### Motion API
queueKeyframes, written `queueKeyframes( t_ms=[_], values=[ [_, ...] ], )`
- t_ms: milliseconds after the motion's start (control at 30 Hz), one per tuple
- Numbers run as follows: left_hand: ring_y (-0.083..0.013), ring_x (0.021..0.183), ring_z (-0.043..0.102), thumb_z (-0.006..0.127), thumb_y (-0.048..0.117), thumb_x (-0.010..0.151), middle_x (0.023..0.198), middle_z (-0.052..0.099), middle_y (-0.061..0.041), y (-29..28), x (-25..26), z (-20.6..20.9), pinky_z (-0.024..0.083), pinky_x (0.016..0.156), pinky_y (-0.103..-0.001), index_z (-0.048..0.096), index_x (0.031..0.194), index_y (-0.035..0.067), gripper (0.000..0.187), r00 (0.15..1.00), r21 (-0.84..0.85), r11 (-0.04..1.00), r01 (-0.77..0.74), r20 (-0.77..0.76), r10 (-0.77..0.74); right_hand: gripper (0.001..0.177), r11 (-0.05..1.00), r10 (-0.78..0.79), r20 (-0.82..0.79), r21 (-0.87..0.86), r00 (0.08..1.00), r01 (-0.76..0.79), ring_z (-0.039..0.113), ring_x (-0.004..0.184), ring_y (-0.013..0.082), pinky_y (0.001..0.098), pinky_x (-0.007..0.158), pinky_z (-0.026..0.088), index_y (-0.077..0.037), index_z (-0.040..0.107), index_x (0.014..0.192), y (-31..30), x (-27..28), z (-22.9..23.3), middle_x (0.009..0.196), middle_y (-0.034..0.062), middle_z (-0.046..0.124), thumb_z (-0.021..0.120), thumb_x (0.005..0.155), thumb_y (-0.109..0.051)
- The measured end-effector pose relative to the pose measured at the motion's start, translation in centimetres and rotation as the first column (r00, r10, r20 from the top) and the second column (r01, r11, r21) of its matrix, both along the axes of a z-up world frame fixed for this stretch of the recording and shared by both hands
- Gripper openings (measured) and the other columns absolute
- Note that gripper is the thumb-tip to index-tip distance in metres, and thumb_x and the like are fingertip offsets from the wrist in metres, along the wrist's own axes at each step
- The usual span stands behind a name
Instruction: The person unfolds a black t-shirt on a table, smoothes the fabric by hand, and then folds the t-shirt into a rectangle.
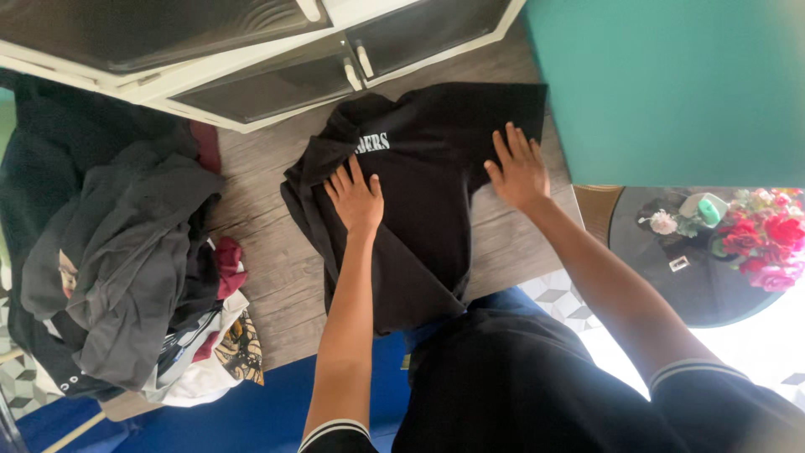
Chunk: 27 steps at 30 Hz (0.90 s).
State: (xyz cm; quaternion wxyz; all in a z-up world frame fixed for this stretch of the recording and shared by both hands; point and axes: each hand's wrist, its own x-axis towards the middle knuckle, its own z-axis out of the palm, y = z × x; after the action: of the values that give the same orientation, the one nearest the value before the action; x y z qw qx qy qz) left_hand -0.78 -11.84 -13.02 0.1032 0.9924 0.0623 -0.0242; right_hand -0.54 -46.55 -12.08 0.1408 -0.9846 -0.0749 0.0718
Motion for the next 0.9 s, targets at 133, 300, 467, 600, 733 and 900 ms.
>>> queueKeyframes(
  t_ms=[133, 300, 467, 600, 733, 900],
  values=[
    [-0.0433, 0.149, 0.028, 0.057, 0.038, 0.1, 0.16, 0.032, -0.026, -2.4, -0.1, 1.8, 0.019, 0.124, -0.058, 0.033, 0.158, 0.005, 0.071, 0.999, -0.014, 1.0, -0.027, -0.022, 0.027, 0.062, 0.997, -0.079, -0.034, 0.014, 0.996, 0.08, 0.028, 0.155, 0.0382, 0.0542, 0.125, 0.022, -0.004, 0.042, 0.154, 0.4, 3.6, -0.1, 0.167, 0.0226, 0.029, 0.049, 0.107, -0.044],
    [-0.0416, 0.156, 0.02, 0.054, 0.034, 0.102, 0.166, 0.026, -0.026, -4.9, -0.9, 2.5, 0.017, 0.127, -0.055, 0.033, 0.158, 0.002, 0.068, 0.992, -0.051, 0.992, 0.112, 0.064, -0.109, 0.066, 0.978, -0.099, 0.102, 0.193, 0.99, 0.078, 0.028, 0.154, 0.0406, 0.0508, 0.126, 0.023, 0.001, 0.04, 0.155, 4.5, 5.4, 1.8, 0.166, 0.0252, 0.031, 0.054, 0.105, -0.039],
    [-0.0398, 0.155, 0.02, 0.05, 0.037, 0.106, 0.166, 0.024, -0.025, -5.0, -1.1, 1.2, 0.018, 0.125, -0.057, 0.032, 0.159, 0.003, 0.065, 0.99, -0.069, 0.989, 0.13, 0.058, -0.126, 0.067, 0.989, -0.046, 0.025, 0.139, 0.999, 0.042, 0.022, 0.156, 0.0388, 0.052, 0.125, 0.019, -0.002, 0.033, 0.16, 6.3, 6.2, 0.5, 0.169, 0.0229, 0.023, 0.047, 0.108, -0.041],
    [-0.0406, 0.152, 0.026, 0.05, 0.038, 0.106, 0.162, 0.031, -0.024, -4.0, 0.0, 1.1, 0.022, 0.123, -0.057, 0.034, 0.158, 0.008, 0.062, 0.995, -0.027, 0.995, 0.1, 0.024, -0.099, 0.071, 1.0, -0.006, 0.03, 0.007, 1.0, 0.006, 0.017, 0.157, 0.0356, 0.0528, 0.126, 0.016, -0.005, 0.026, 0.164, 4.8, 6.6, -0.6, 0.171, 0.0193, 0.016, 0.04, 0.108, -0.046],
    [-0.0403, 0.146, 0.033, 0.052, 0.037, 0.105, 0.157, 0.038, -0.022, -3.2, 1.1, 1.3, 0.025, 0.122, -0.057, 0.034, 0.159, 0.007, 0.064, 0.995, -0.022, 0.995, 0.098, 0.035, -0.097, 0.072, 1.0, 0.004, 0.05, 0.013, 0.999, -0.005, 0.016, 0.159, 0.0351, 0.053, 0.129, 0.014, -0.006, 0.024, 0.166, 3.6, 8.3, -0.8, 0.173, 0.0192, 0.015, 0.038, 0.109, -0.049],
    [-0.0406, 0.147, 0.033, 0.056, 0.037, 0.101, 0.157, 0.037, -0.023, -4.3, 1.6, 1.8, 0.025, 0.122, -0.057, 0.035, 0.156, 0.005, 0.067, 0.997, -0.076, 0.995, 0.072, 0.006, -0.072, 0.072, 0.999, 0.029, 0.068, 0.016, 0.997, -0.03, 0.019, 0.156, 0.0383, 0.0555, 0.125, 0.016, 0.0, 0.027, 0.163, 3.6, 10.0, -0.2, 0.17, 0.0234, 0.019, 0.042, 0.109, -0.047]
  ],
)
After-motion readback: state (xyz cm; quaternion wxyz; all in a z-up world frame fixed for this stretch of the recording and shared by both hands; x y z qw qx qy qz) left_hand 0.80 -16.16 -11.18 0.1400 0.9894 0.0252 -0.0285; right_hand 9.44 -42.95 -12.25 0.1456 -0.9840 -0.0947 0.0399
